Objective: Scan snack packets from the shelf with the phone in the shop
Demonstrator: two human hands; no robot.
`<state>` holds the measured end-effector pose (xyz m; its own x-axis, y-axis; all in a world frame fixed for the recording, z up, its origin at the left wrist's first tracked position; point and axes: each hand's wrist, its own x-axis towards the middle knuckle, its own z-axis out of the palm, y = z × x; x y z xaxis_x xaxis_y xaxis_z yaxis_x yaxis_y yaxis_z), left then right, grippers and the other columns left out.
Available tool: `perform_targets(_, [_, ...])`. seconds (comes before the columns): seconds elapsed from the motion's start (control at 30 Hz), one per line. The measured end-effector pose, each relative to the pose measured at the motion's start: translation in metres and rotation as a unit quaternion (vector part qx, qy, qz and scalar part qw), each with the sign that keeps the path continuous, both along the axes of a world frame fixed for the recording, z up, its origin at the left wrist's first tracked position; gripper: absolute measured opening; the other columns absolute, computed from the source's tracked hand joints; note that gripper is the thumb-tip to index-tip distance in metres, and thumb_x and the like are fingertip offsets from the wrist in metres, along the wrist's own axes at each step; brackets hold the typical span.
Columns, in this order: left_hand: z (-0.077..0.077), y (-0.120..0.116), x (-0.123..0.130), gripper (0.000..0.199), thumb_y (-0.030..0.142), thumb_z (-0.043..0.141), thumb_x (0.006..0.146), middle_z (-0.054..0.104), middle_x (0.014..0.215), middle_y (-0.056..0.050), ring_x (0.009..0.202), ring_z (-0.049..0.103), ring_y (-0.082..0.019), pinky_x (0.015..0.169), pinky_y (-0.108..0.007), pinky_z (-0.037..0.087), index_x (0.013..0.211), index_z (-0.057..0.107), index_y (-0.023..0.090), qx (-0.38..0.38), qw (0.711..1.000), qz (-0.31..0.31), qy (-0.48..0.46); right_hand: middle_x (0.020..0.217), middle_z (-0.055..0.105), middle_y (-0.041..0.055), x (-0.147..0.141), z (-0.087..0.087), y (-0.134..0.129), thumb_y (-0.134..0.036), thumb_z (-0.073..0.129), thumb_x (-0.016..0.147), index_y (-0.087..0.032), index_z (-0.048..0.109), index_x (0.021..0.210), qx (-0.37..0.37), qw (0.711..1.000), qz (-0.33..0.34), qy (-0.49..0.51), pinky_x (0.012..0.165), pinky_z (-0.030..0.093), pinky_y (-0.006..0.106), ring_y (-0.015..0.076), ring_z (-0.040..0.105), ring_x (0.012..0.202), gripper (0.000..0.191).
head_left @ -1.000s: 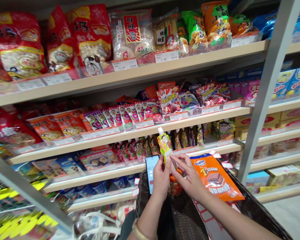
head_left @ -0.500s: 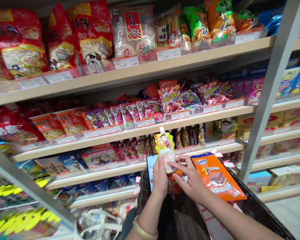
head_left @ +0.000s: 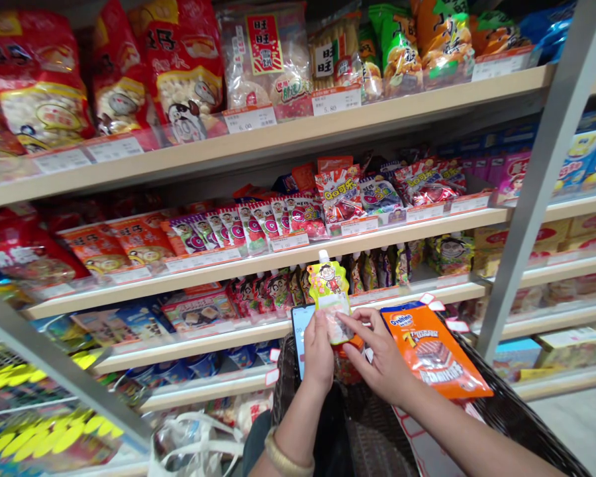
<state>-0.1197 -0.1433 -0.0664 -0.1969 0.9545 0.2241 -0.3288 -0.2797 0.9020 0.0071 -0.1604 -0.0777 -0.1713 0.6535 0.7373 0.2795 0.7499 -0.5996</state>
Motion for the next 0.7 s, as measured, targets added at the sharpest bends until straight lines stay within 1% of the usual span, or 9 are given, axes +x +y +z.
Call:
perform_targets(0.17, [-0.0009,0.0008,-0.0005,0.051,0.061,0.057,0.085,0.076,0.098,-0.009,0.093,0.07,-0.022,0.089,-0.033,0.052,0.099,0.072,0.014,0.001,1.0,0.002,0.003,0.115,0.049,0.0079,0.0002,-0.0004,0.0,-0.022,0.058,0.091,-0.035,0.055,0.138,0.005,1.0,-0.004,0.001,0.096,0.051,0.04,0.0234,0.056,0.107,0.05])
perform_targets(0.4, [0.0007,-0.001,-0.0006,0.049,0.061,0.058,0.086,0.077,0.093,-0.007,0.088,0.069,-0.02,0.084,-0.03,0.052,0.095,0.073,0.015,0.005,1.0,-0.006,-0.009,0.116,0.048,0.0078,0.0003,-0.0009,0.0005,-0.02,0.057,0.091,-0.035,0.053,0.14,0.019,1.0,-0.007,-0.007,0.095,0.051,0.04,0.0225,0.055,0.107,0.051])
perform_targets(0.57, [-0.0013,-0.001,-0.0014,0.049,0.06,0.058,0.086,0.076,0.092,-0.007,0.086,0.069,-0.02,0.081,-0.03,0.052,0.096,0.073,0.014,0.011,1.0,-0.004,-0.008,0.114,0.048,0.0072,0.0003,-0.0002,-0.0001,-0.019,0.057,0.091,-0.035,0.053,0.139,0.028,1.0,-0.01,-0.006,0.094,0.051,0.039,0.0218,0.055,0.106,0.051])
perform_targets(0.7, [-0.0016,-0.0011,-0.0013,0.05,0.06,0.058,0.086,0.077,0.092,-0.008,0.087,0.069,-0.02,0.082,-0.03,0.052,0.096,0.073,0.014,0.011,1.0,-0.007,-0.009,0.114,0.048,0.0073,0.0002,-0.0001,-0.0004,-0.019,0.057,0.091,-0.035,0.052,0.139,0.03,0.999,-0.012,-0.007,0.094,0.052,0.039,0.0217,0.055,0.106,0.051])
